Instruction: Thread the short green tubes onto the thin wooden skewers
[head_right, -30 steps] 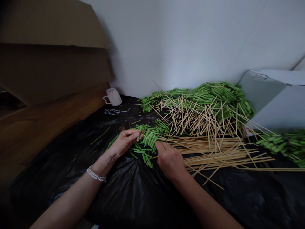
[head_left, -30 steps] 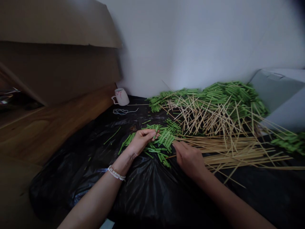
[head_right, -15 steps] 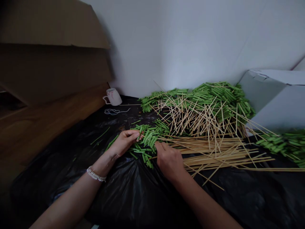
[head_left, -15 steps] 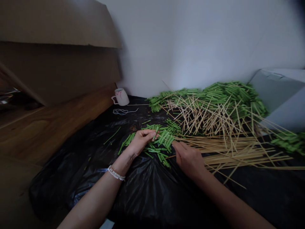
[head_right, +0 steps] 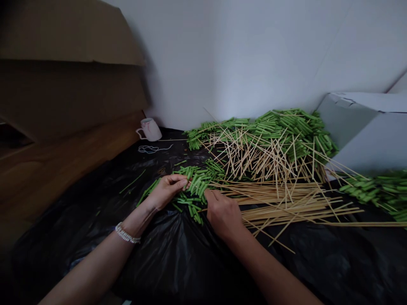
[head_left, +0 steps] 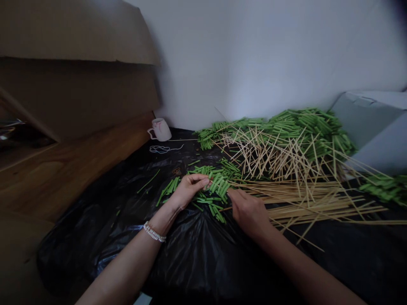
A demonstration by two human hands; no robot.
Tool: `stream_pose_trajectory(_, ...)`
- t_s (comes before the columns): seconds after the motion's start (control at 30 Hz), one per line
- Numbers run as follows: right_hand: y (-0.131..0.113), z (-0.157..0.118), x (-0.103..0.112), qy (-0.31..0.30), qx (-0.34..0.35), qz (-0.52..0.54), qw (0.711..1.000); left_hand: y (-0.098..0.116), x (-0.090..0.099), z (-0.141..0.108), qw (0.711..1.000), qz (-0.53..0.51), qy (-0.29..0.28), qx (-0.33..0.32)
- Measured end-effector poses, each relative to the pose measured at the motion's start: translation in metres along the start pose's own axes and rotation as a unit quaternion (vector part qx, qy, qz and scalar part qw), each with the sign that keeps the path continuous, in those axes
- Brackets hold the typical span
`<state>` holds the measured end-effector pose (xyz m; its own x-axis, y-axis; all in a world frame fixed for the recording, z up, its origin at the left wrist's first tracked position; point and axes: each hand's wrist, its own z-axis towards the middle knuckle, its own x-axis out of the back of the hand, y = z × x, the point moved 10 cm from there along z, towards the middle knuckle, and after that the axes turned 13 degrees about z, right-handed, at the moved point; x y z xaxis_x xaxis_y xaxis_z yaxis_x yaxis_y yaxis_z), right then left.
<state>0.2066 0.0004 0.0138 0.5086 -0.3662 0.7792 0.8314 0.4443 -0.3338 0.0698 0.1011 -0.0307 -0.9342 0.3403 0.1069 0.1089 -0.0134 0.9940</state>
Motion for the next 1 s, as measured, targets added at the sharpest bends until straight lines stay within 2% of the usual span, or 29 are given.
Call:
stream_pose_trajectory(0.17, -0.004, 0.001, 0.004, 0.014, 0.013, 0.002, 1.0, 0.003, 0.002, -0.001, 1.0, 0.004, 0.011, -0.001)
stream_pose_trajectory(0.47, -0.006, 0.001, 0.005, 0.025, 0.014, 0.013, 0.999, -0.004, -0.006, -0.002, 1.0, -0.024, -0.01, 0.01)
stream_pose_trajectory(0.6, -0.006, 0.003, 0.009, 0.035, 0.02, 0.006, 0.999, -0.002, -0.019, -0.005, 0.998, -0.025, -0.059, 0.013)
stream_pose_trajectory(0.67, -0.007, 0.003, 0.012, 0.044, 0.034, -0.009, 0.998, 0.003, -0.017, -0.005, 0.998, -0.014, -0.064, 0.003)
stream_pose_trajectory(0.77, -0.004, 0.004, 0.02, 0.061, 0.046, -0.049, 0.996, 0.012, 0.011, 0.001, 0.997, -0.074, 0.014, -0.018)
stream_pose_trajectory(0.87, 0.004, 0.006, 0.028, 0.076, 0.045, -0.088, 0.992, 0.013, 0.05, 0.004, 0.977, -0.172, 0.124, -0.018)
stream_pose_trajectory(1.0, 0.012, 0.01, 0.032, 0.06, 0.049, -0.115, 0.99, 0.005, 0.077, 0.006, 0.95, -0.243, 0.197, -0.002)
